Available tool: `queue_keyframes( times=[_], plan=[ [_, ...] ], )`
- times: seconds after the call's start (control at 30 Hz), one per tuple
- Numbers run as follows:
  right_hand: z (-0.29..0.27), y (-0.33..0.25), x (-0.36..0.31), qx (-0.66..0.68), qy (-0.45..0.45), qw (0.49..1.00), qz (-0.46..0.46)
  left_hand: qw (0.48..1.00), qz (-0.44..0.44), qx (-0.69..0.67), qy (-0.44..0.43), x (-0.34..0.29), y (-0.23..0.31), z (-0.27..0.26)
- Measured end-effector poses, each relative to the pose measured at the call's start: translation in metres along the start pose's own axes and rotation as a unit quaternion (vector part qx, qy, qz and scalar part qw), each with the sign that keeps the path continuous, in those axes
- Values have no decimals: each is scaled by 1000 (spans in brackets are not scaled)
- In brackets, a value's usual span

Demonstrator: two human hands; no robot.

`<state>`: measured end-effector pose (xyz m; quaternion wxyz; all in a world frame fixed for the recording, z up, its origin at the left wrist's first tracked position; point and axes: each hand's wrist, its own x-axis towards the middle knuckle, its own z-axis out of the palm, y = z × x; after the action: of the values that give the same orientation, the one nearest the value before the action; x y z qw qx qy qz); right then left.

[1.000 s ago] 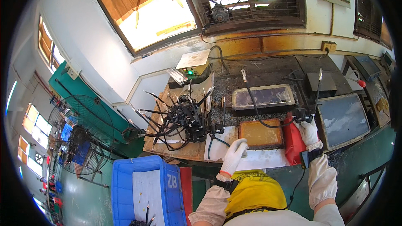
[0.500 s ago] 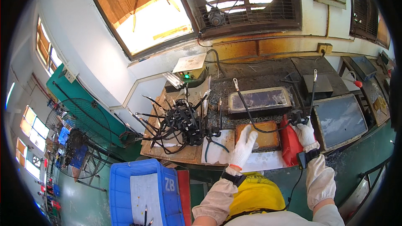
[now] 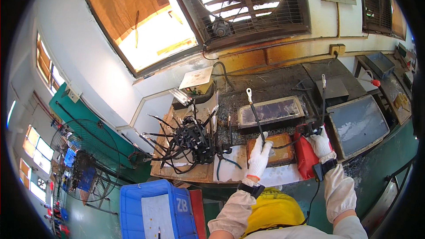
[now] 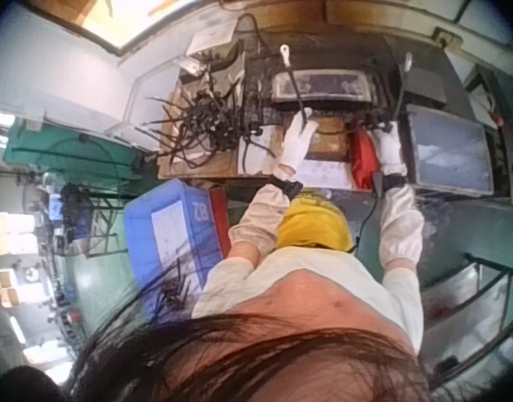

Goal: Dipping large gauge cable ends into a solder pot to tin the connectors.

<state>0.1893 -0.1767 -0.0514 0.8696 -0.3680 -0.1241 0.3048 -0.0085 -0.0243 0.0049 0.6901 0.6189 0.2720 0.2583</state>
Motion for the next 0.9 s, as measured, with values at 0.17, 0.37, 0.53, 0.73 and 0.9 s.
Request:
queue_keyframes(
  times=[0.17, 0.37, 0.53, 0.73, 0.9],
  plan=[
    [3, 1, 1, 1, 14, 1000, 2, 999, 21, 30, -6, 0, 2, -2],
    [-1, 3, 1, -2, 15, 1000, -6, 999, 28, 25, 3, 0, -2, 3],
    [2, 4, 1, -2, 13, 1000, -6, 999, 38, 29, 5, -5, -1, 1],
    [-1, 4, 1, 23, 7, 1000, -3, 998, 16, 52, -3, -8, 5, 3],
    [3, 1, -1, 13, -18, 1000, -5, 999, 30, 44, 3, -8, 3, 3]
  ],
)
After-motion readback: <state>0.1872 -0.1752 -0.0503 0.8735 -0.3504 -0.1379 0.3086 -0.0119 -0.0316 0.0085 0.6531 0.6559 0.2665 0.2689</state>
